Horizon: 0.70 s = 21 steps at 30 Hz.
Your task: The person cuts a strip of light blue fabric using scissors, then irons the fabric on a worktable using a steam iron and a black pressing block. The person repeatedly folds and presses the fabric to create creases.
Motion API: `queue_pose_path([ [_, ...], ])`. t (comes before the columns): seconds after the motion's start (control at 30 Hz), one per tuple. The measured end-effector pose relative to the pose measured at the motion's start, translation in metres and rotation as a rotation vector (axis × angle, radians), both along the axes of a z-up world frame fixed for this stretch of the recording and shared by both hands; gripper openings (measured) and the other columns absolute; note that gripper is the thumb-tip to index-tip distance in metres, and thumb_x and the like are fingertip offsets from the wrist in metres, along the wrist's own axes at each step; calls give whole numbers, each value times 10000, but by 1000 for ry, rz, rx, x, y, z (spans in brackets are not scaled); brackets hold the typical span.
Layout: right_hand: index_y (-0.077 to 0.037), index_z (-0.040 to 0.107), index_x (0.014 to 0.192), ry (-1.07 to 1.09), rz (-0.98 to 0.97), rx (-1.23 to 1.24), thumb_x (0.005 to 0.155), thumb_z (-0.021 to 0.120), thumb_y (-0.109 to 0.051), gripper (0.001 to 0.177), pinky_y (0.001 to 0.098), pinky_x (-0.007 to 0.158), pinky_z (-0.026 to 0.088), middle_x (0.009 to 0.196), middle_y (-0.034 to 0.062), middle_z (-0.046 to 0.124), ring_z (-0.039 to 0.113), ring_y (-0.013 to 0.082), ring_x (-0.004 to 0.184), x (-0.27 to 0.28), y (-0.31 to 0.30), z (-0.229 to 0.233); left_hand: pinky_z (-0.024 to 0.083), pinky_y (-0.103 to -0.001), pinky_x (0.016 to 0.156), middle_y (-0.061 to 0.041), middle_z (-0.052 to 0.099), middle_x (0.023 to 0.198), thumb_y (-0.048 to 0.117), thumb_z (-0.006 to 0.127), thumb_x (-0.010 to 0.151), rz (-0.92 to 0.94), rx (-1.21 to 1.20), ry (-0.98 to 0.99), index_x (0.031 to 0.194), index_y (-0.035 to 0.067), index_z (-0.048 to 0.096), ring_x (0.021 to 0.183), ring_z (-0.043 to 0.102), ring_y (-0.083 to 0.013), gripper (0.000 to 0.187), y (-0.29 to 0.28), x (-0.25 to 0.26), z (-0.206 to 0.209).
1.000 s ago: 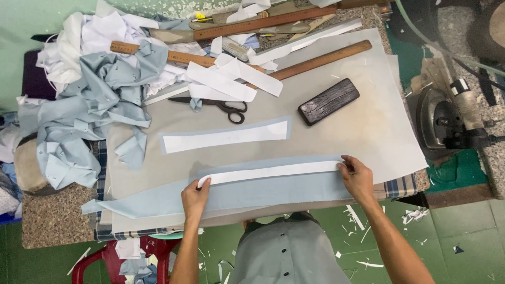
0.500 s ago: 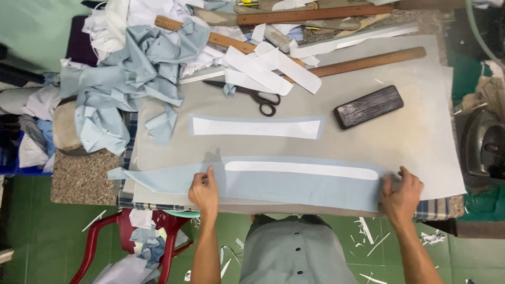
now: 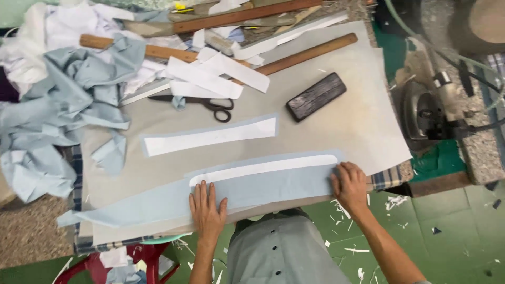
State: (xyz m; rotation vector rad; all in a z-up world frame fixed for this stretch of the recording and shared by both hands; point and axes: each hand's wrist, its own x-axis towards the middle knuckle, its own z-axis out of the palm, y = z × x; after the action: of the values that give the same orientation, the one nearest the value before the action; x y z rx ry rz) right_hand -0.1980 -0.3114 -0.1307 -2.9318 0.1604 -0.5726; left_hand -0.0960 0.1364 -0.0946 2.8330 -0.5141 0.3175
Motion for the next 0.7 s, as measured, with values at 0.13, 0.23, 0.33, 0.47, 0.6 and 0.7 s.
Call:
queue_pose_path([
  [0.13,0,641,1280,-56,123,-42,1004,625,-348,444,455,1042,481,1299,162,668,586,327,1243,8,12,17,237,-596,1234,-166,346,1664,531,359,1036,-13,86,110,1550,102,443,1528,330,-378,675,-16,3,-6],
  [0.23,-102,570,1452,76,156,-145,1019,507,-509,597,476,1175,359,1512,85,568,488,303,1431,13,12,13,202,-618,1237,-173,300,1684,584,335,1026,-22,72,132,1593,153,385,1551,282,-394,714,-23,4,-14],
  [0.33,-145,531,1510,169,149,-176,1020,396,-597,680,515,1245,240,1595,58,488,383,299,1520,18,9,-2,188,-624,1235,-179,302,1679,612,347,1007,1,101,167,1592,152,385,1550,270,-402,745,-29,6,-11],
  [0.47,-121,494,1536,233,119,-148,1025,357,-603,715,521,1250,220,1607,65,475,340,295,1544,22,8,-1,162,-607,1248,-165,275,1692,620,325,1015,8,110,171,1609,165,352,1562,247,-382,749,-34,10,-14],
  [0.6,-101,498,1536,136,137,-116,1041,413,-540,667,512,1239,255,1605,90,479,370,307,1531,23,8,-3,159,-606,1248,-166,299,1682,612,328,1016,26,88,169,1597,163,380,1562,248,-380,736,-35,10,-19],
  [0.7,-174,535,1506,127,87,-82,1026,440,-550,617,479,1254,241,1599,27,496,392,264,1520,22,9,-11,143,-614,1241,-181,361,1651,593,402,1011,51,56,147,1545,170,474,1543,287,-394,685,-36,9,-21],
])
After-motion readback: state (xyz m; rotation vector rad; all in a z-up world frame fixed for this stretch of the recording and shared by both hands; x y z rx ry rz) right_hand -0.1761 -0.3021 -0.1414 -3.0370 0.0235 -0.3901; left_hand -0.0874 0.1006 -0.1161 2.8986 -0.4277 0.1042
